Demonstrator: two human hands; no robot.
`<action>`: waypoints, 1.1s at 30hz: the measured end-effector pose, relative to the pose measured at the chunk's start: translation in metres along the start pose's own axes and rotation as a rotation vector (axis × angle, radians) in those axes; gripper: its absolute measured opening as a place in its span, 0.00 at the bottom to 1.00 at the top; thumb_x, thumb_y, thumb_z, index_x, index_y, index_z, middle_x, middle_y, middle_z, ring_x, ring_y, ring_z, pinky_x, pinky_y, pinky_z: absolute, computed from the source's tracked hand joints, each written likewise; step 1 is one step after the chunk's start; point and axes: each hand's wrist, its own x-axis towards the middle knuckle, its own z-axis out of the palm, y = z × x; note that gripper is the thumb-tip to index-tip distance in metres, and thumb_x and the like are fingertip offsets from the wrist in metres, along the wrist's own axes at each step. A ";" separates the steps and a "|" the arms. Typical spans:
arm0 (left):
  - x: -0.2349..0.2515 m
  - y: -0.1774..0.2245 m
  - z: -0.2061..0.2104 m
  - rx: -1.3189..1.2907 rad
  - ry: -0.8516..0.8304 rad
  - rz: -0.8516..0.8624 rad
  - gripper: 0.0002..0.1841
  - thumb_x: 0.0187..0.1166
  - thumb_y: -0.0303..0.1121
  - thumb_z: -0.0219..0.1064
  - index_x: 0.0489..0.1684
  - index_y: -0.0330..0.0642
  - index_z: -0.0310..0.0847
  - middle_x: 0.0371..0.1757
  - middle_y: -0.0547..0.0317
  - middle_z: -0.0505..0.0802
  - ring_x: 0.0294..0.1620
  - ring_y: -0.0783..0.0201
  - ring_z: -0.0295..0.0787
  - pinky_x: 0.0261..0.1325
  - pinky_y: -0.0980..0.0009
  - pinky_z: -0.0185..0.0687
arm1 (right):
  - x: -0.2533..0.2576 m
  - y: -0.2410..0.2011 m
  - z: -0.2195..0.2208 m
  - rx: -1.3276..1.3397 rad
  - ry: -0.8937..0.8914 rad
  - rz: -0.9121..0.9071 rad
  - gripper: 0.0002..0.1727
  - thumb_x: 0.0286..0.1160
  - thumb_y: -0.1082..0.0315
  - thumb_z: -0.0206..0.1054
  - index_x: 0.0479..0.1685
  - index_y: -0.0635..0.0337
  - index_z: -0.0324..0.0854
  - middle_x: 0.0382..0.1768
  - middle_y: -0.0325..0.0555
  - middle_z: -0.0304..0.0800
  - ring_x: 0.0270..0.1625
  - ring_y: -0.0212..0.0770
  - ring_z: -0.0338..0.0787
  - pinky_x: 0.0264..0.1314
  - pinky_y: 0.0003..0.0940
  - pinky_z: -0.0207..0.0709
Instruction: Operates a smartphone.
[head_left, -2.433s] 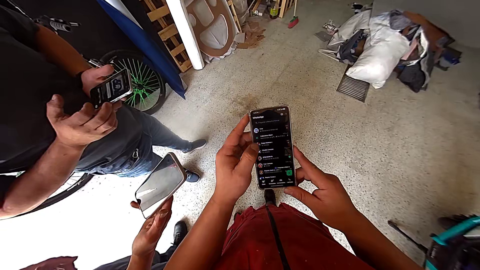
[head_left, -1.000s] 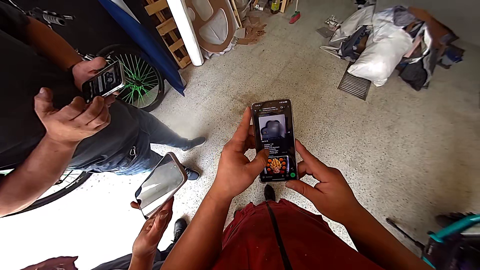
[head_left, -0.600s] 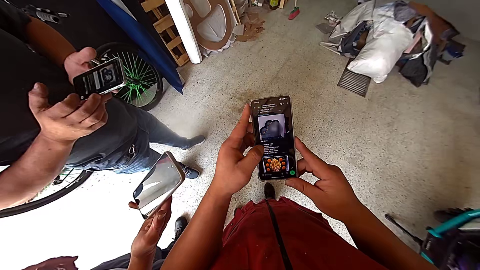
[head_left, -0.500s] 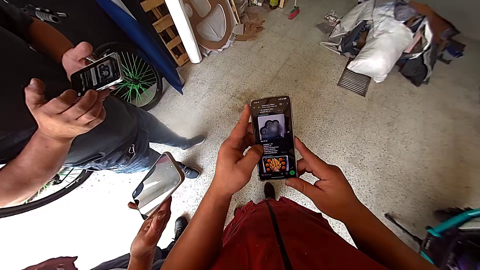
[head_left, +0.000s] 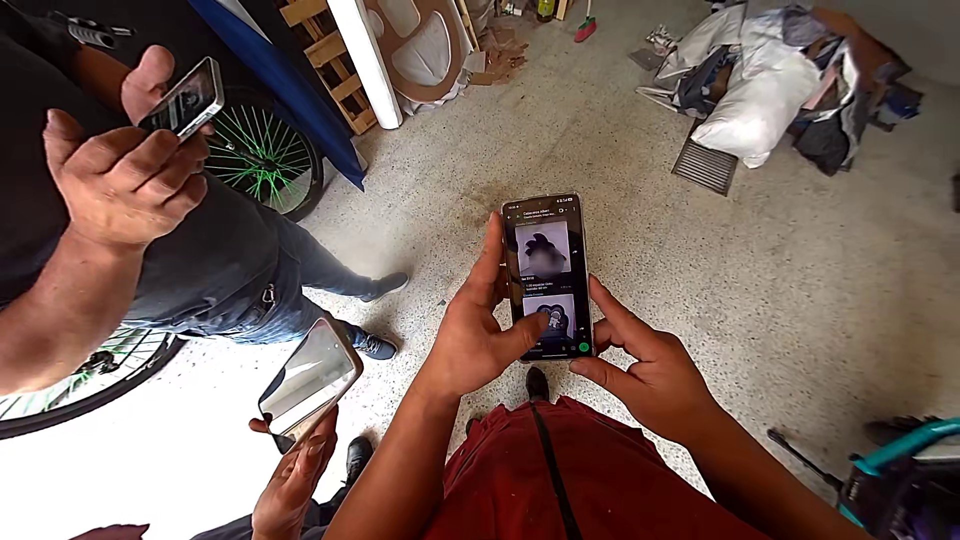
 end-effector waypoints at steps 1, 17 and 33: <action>0.001 0.000 0.002 0.000 0.026 0.009 0.56 0.70 0.18 0.71 0.99 0.52 0.33 0.86 0.50 0.74 0.71 0.54 0.85 0.72 0.57 0.87 | 0.000 0.000 0.000 0.004 -0.001 -0.003 0.49 0.75 0.61 0.77 0.96 0.42 0.53 0.46 0.33 0.96 0.48 0.34 0.95 0.55 0.33 0.93; -0.003 0.003 0.000 0.028 -0.056 0.032 0.64 0.64 0.21 0.78 0.99 0.52 0.26 0.89 0.52 0.69 0.78 0.54 0.80 0.79 0.55 0.82 | -0.003 -0.003 -0.003 -0.004 -0.011 0.001 0.49 0.75 0.59 0.77 0.96 0.41 0.53 0.45 0.32 0.95 0.47 0.34 0.95 0.55 0.32 0.93; -0.005 0.004 0.000 0.076 -0.032 0.043 0.60 0.68 0.25 0.77 0.99 0.51 0.29 0.87 0.51 0.73 0.76 0.54 0.82 0.77 0.55 0.84 | -0.003 -0.004 -0.002 0.006 -0.012 -0.012 0.49 0.75 0.60 0.78 0.97 0.41 0.52 0.45 0.33 0.96 0.47 0.36 0.95 0.55 0.35 0.94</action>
